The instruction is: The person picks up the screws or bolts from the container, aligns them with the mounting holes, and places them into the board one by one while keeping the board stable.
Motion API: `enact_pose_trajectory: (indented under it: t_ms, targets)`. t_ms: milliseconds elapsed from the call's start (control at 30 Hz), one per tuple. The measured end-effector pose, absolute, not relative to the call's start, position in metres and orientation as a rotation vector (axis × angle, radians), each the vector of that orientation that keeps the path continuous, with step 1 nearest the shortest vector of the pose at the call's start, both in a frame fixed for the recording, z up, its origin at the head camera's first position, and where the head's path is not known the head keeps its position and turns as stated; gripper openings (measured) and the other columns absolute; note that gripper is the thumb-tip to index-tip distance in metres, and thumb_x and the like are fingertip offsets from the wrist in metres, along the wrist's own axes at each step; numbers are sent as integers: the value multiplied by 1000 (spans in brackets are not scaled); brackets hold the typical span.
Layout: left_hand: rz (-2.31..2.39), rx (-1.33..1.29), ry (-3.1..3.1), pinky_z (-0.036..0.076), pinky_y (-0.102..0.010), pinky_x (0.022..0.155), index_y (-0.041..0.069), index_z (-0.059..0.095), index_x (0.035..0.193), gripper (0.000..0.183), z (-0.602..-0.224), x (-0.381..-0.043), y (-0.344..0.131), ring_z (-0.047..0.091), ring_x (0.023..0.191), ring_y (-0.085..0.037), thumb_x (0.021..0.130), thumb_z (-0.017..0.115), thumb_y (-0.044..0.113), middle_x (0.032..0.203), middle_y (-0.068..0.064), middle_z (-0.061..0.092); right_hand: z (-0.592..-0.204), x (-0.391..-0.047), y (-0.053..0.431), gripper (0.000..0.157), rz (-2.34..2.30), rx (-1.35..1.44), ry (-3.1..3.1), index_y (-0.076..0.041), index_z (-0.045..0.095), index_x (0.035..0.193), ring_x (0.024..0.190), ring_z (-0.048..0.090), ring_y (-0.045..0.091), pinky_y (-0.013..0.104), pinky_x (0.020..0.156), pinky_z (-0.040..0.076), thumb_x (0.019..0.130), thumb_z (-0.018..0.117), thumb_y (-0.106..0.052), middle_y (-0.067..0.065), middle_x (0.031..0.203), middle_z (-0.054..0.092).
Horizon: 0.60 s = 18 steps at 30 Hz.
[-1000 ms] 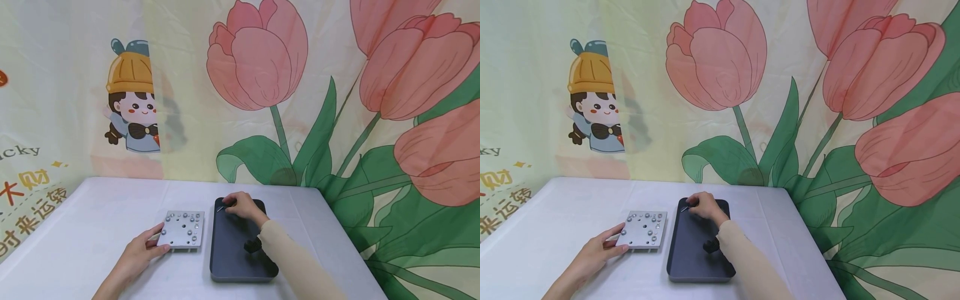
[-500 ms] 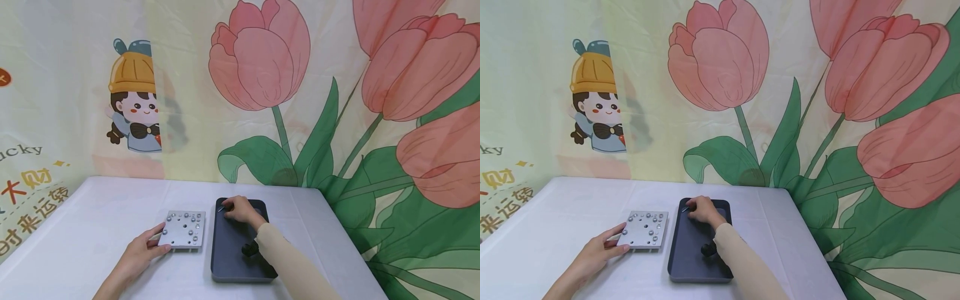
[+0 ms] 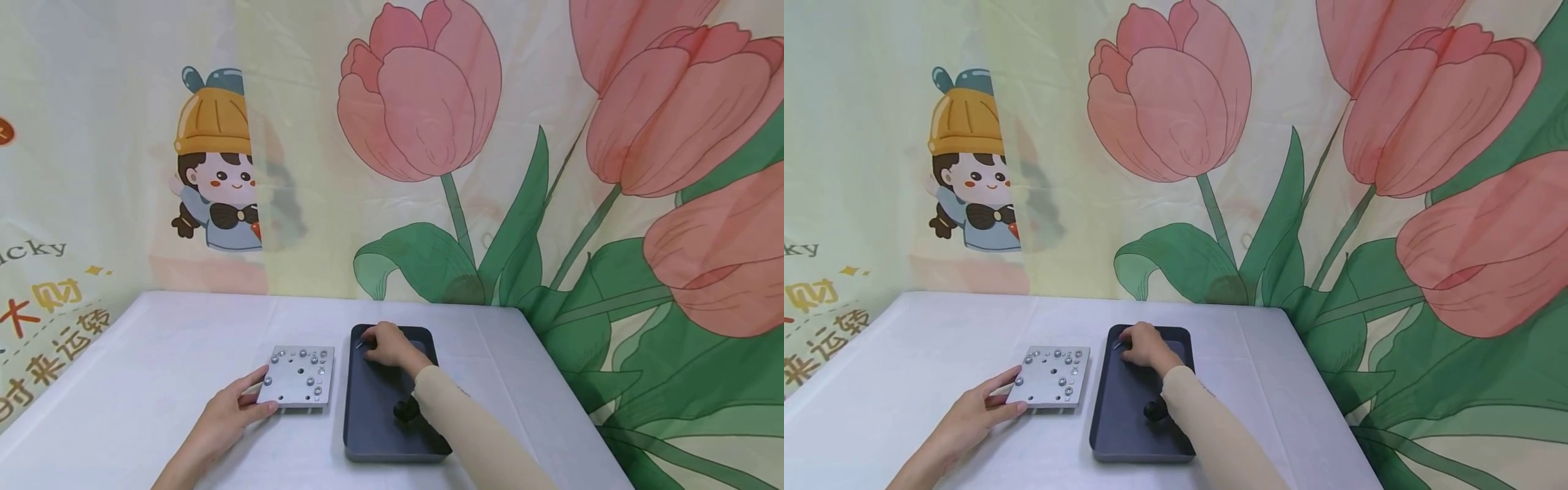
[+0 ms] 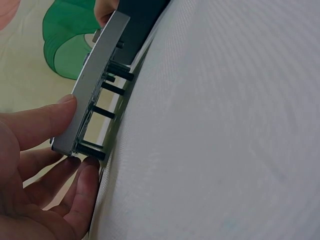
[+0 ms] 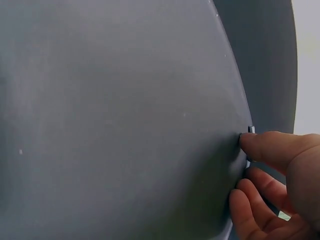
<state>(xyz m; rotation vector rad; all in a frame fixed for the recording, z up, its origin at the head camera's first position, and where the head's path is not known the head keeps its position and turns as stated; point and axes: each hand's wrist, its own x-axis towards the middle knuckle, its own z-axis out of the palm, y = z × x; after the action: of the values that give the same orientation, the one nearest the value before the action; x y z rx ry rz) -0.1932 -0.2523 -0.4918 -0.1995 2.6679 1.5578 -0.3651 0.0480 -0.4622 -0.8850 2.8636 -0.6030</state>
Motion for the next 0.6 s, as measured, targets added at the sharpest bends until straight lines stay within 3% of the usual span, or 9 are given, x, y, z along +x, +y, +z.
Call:
enact_pose_trajectory:
  t_ms: [167, 300, 600]
  targets:
    - [1559, -205, 2664, 49, -57, 111, 16, 39, 166, 90, -492, -193, -252, 61, 136, -38, 91, 86, 35, 163, -24, 45, -462, -364, 47, 20, -554, -880, 2891, -10, 79, 115, 107, 64, 21, 41, 100, 54, 95, 80, -13, 5, 111, 72]
    - [1560, -199, 2660, 48, -57, 111, 16, 38, 166, 90, -491, -192, -252, 60, 137, -39, 92, 85, 35, 163, -24, 44, -462, -365, 48, 9, -544, -880, 2906, -13, 78, 102, 91, 62, 15, 36, 88, 56, 94, 81, -14, 1, 100, 71]
    - [1553, -201, 2667, 52, -52, 108, 16, 39, 166, 89, -491, -191, -253, 62, 135, -37, 92, 86, 33, 161, -25, 47, -457, -360, 57, 4, -595, -865, 2846, -10, 79, 98, 77, 59, 10, 28, 74, 52, 95, 80, -10, -4, 85, 69]
